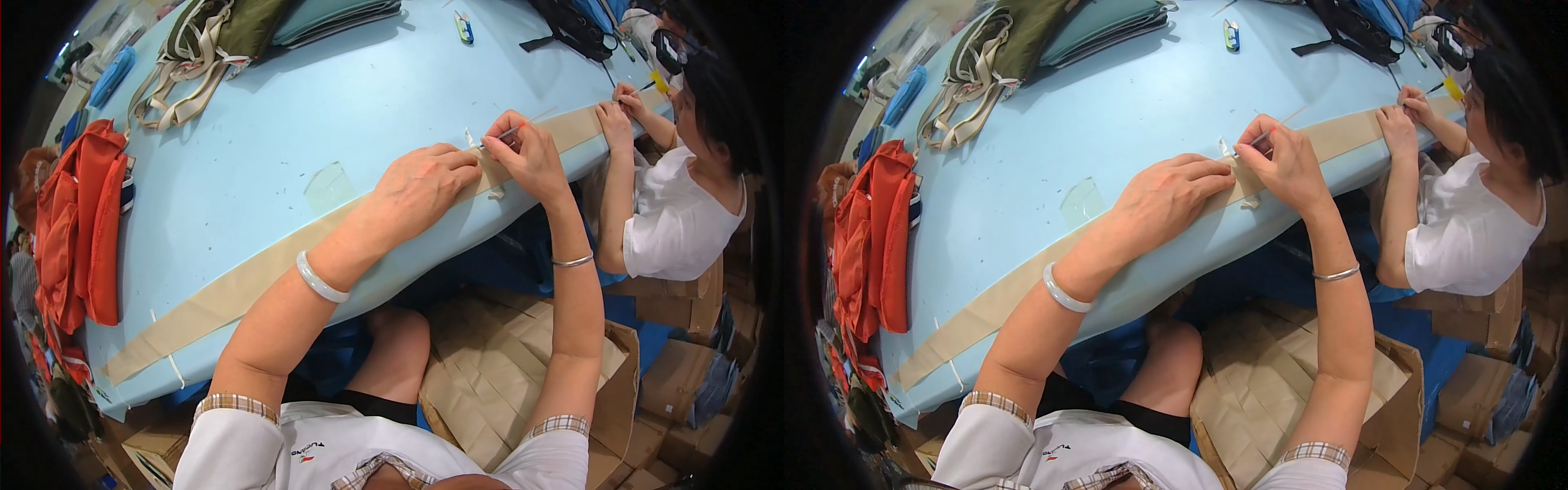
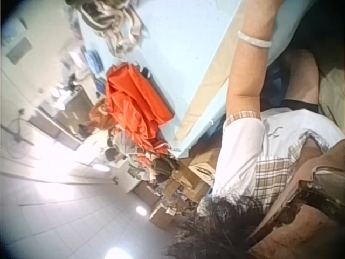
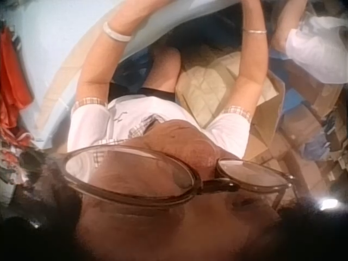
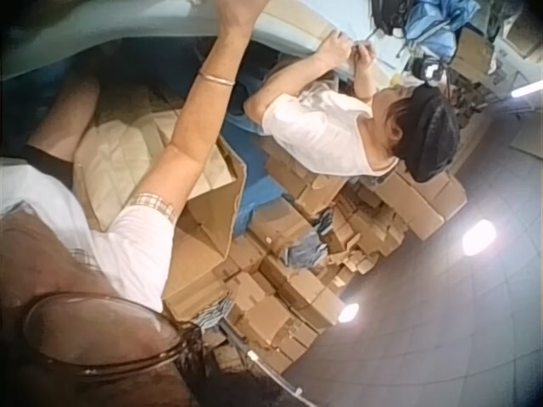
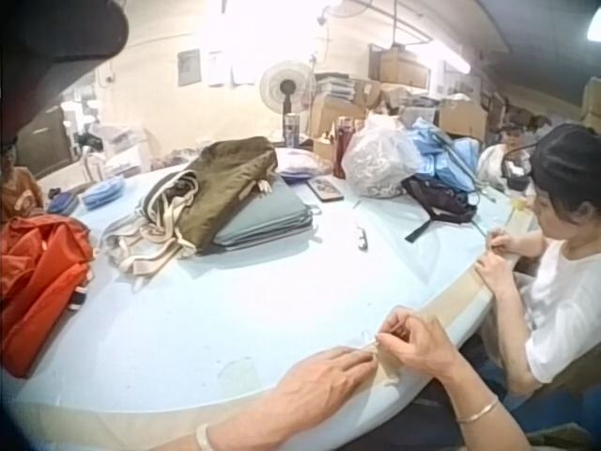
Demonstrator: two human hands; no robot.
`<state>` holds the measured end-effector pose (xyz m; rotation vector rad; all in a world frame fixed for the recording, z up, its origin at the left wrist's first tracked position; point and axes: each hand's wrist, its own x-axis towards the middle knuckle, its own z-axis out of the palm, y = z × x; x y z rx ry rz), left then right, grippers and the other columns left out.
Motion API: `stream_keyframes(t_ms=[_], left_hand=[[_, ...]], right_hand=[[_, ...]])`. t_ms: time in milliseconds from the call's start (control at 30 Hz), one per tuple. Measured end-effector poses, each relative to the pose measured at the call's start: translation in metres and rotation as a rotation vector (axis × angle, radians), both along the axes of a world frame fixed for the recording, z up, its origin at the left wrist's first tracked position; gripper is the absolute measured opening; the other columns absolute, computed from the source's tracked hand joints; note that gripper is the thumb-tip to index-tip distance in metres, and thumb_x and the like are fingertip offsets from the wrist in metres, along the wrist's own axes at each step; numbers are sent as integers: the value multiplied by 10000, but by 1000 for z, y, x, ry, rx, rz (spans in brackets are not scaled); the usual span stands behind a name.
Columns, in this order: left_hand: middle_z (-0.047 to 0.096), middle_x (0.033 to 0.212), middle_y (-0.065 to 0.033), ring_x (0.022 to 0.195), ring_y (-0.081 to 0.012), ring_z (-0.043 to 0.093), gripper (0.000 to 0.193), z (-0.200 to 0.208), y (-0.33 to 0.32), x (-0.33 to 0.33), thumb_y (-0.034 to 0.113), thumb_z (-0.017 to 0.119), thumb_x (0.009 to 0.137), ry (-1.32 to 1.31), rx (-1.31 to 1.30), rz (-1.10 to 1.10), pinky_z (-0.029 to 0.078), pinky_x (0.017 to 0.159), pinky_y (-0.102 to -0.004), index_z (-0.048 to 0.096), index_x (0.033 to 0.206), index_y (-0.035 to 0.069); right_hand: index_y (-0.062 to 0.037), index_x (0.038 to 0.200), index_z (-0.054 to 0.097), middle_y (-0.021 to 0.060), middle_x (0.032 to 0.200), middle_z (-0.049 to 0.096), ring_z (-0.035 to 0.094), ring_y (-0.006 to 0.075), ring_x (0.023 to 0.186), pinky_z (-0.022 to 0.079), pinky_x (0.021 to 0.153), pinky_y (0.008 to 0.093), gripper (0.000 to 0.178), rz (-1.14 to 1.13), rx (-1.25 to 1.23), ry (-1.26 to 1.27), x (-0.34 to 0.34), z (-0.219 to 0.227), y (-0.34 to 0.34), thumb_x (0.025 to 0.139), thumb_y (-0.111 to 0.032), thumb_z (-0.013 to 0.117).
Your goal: Marking and assembling long leather or fabric straps on a workshop table.
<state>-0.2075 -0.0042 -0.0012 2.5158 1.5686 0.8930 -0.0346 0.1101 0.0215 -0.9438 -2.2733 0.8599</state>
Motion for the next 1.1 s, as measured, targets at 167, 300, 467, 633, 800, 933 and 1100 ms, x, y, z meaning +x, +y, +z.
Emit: stream_keyframes(t_ms=[167, 300, 467, 633, 800, 933, 1100], left_hand=[[653, 1176, -46, 1083, -201, 606, 272, 0, 0, 0, 67, 555, 847, -3, 8, 1, 491, 928, -299, 669, 1094, 63], [656, 1171, -48, 1082, -202, 607, 270, 2, -1, 0, 70, 556, 848, -2, 7, -2, 493, 925, -300, 669, 1093, 60], [660, 1156, -59, 1075, -211, 610, 269, 3, 0, -1, 69, 558, 847, -1, 1, -11, 495, 922, -307, 670, 1091, 55], [661, 1151, -67, 1070, -218, 612, 269, 2, 1, -1, 69, 563, 840, -6, -11, -16, 495, 923, -315, 674, 1084, 51], [662, 1144, -68, 1067, -222, 612, 265, 2, 1, -1, 70, 563, 838, -1, -27, -13, 495, 920, -317, 676, 1077, 51], [664, 1137, -69, 1064, -227, 614, 262, 3, 0, -1, 70, 565, 835, -5, -30, -11, 496, 916, -320, 677, 1070, 50], [663, 1141, -69, 1066, -231, 614, 260, 0, 2, -1, 67, 564, 833, -22, 10, -22, 497, 917, -324, 678, 1067, 51]], right_hand=[[19, 824, 610, 104, 655, 649, 644, 158, 599, 509, 582, 278, 167, 9, 17, -22, 2, 1, 0, 845, -139, 660], [17, 816, 610, 101, 636, 639, 629, 141, 586, 494, 567, 262, 168, 11, 13, -36, 3, 3, -2, 845, -140, 663], [18, 812, 609, 91, 630, 634, 618, 123, 579, 485, 559, 249, 173, 17, 8, -46, 6, 3, -3, 849, -143, 662], [19, 816, 608, 88, 631, 635, 616, 119, 580, 484, 559, 247, 173, 18, -12, -61, 9, 6, -7, 848, -142, 662], [19, 817, 605, 86, 633, 633, 612, 115, 584, 484, 562, 246, 165, 8, -20, -82, 12, 10, -11, 842, -134, 661], [16, 812, 601, 83, 630, 629, 610, 111, 586, 484, 568, 243, 152, 18, -14, -105, 16, 11, -13, 838, -122, 659], [16, 812, 600, 81, 638, 630, 617, 111, 595, 487, 574, 248, 144, 18, -22, -97, 23, 12, -18, 834, -112, 662]])
